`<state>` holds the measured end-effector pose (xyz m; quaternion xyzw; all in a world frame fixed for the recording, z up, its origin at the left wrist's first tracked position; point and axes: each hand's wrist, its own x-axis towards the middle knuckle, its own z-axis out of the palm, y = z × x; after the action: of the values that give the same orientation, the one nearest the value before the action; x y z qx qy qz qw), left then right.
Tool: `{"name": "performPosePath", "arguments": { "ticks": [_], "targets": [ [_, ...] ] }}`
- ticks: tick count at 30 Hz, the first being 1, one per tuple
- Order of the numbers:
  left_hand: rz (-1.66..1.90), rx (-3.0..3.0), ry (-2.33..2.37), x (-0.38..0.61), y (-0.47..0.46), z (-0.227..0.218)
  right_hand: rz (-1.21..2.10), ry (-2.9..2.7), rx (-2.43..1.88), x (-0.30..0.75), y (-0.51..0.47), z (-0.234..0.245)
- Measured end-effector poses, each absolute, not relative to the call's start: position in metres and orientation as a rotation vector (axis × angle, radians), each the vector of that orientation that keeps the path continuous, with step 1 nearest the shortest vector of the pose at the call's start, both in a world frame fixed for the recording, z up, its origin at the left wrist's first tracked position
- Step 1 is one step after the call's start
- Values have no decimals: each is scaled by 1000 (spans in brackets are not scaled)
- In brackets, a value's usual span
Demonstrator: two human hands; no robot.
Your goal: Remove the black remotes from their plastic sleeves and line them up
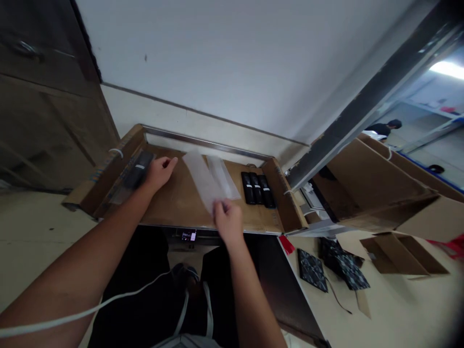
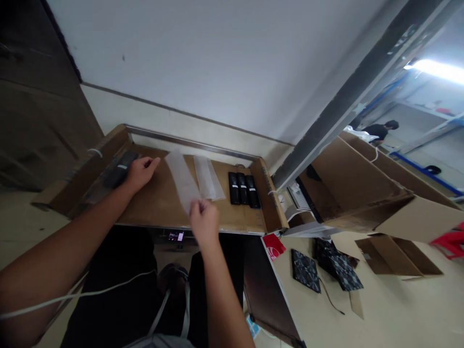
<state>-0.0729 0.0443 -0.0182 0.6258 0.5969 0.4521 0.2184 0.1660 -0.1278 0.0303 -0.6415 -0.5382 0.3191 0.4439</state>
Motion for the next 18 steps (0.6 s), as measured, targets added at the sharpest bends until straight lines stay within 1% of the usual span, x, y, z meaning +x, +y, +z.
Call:
{"name": "performPosePath", "arguments": {
  "ticks": [3,5,12,18],
  "targets": [
    [1219,1738,1630,-74,46,-20,1038,-1027,-1677,186,-76,38],
    [1202,1738,1630,-75,46,-20,1078,-912,-1705,190,-53,33],
    [1164,1744,1650,-75,45,-21,966,-912,-1669,193,-59,-10],
    [1154,1729,1681,-74,45,-19,753,-890,-1641,197,-56,-25]
  ]
}}
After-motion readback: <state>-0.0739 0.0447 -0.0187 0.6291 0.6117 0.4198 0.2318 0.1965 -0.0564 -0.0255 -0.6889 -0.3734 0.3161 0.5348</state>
